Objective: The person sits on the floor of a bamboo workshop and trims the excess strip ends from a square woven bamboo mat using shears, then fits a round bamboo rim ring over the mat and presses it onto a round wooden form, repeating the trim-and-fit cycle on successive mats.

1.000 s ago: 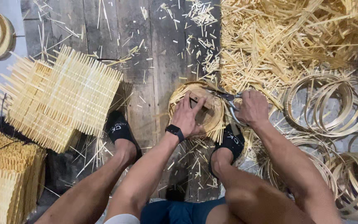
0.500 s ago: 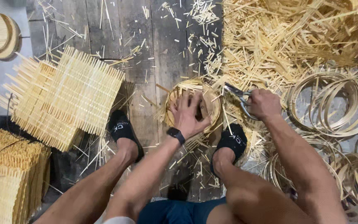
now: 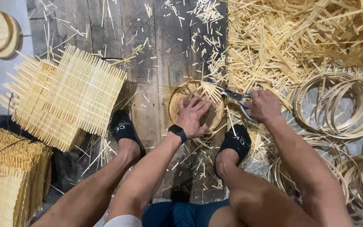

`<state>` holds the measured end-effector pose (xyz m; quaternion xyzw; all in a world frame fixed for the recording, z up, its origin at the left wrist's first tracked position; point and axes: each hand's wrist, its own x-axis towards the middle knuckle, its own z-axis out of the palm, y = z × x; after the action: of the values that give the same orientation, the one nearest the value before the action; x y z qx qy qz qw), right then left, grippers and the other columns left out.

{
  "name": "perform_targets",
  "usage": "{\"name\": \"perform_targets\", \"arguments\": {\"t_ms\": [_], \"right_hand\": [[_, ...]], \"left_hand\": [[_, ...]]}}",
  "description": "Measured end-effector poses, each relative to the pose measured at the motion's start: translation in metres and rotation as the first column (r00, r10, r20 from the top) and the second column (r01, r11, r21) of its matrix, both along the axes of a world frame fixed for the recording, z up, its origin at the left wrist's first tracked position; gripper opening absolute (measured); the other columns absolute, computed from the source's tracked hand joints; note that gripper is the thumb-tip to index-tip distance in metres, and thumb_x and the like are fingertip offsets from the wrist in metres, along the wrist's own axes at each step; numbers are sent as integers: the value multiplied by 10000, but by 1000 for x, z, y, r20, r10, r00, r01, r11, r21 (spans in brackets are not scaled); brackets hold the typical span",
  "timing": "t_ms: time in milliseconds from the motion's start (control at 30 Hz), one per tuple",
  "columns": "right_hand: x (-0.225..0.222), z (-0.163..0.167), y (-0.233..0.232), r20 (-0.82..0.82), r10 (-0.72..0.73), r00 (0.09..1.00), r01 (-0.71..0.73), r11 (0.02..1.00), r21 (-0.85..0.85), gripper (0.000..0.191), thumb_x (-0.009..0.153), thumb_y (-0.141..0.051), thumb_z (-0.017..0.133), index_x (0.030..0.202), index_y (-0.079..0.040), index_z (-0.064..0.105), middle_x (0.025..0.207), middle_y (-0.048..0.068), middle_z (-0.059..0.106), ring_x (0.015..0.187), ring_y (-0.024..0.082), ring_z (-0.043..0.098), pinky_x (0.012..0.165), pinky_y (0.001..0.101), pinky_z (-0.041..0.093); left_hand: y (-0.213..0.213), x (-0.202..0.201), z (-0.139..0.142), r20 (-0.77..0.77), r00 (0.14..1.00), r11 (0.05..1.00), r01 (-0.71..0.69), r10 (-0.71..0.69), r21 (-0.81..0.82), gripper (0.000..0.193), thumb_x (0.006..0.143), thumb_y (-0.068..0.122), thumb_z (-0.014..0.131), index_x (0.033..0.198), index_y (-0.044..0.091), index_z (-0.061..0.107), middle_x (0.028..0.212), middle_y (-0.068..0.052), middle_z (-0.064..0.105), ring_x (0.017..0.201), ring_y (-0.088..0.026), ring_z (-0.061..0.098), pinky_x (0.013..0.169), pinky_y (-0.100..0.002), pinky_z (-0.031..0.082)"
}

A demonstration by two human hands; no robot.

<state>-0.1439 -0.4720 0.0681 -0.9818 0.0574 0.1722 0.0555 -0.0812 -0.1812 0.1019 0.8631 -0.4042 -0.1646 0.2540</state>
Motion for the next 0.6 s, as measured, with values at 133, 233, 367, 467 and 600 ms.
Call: {"name": "perform_targets", "arguments": {"t_ms": [133, 233, 367, 467, 600], "right_hand": [[8, -1, 15, -92, -41, 995, 39, 999, -31, 387, 886, -406, 640, 1055, -62, 685, 934, 146, 635, 852, 276, 656, 772, 427, 562], [8, 2, 12, -172, -26, 985, 21, 999, -30, 418, 952, -456, 606, 1073, -63, 681, 977, 139, 641, 904, 269, 657, 801, 424, 562], [11, 3, 5, -32, 11, 999, -11, 1000, -24, 440, 846, -437, 652, 1086, -68, 664, 943, 147, 630, 877, 280, 632, 734, 434, 546], [23, -2, 12, 90, 198, 976, -178, 964, -197, 493, 680, -418, 660, 1017, -58, 652, 864, 122, 634, 857, 235, 630, 818, 368, 546], [24, -6, 7, -225, 47, 973, -51, 999, -12, 291, 969, -337, 575, 1115, -91, 631, 940, 129, 646, 859, 240, 630, 782, 395, 549]], "left_hand": [[4, 7, -9, -14, 991, 990, 132, -132, 51, 866, 624, 295, 800, 1434, 182, 513, 1427, -47, 590, 1383, -304, 472, 1124, -667, 216], [10, 11, -14, 8, 974, 974, 224, -225, 29, 939, 553, 305, 813, 1436, 164, 529, 1410, -69, 597, 1376, -342, 456, 1120, -672, 199], [9, 14, -19, -25, 966, 965, 260, -259, 44, 772, 625, 298, 792, 1369, 189, 619, 1370, -24, 648, 1372, -280, 494, 1157, -633, 224], [4, 21, -20, -62, 946, 945, 322, -318, 63, 755, 597, 313, 810, 1327, 197, 659, 1332, -10, 664, 1359, -259, 499, 1137, -646, 216], [7, 22, -13, -71, 891, 881, 455, -449, 130, 671, 632, 369, 837, 1264, 202, 684, 1322, 1, 672, 1376, -246, 489, 1180, -688, 182]]}}
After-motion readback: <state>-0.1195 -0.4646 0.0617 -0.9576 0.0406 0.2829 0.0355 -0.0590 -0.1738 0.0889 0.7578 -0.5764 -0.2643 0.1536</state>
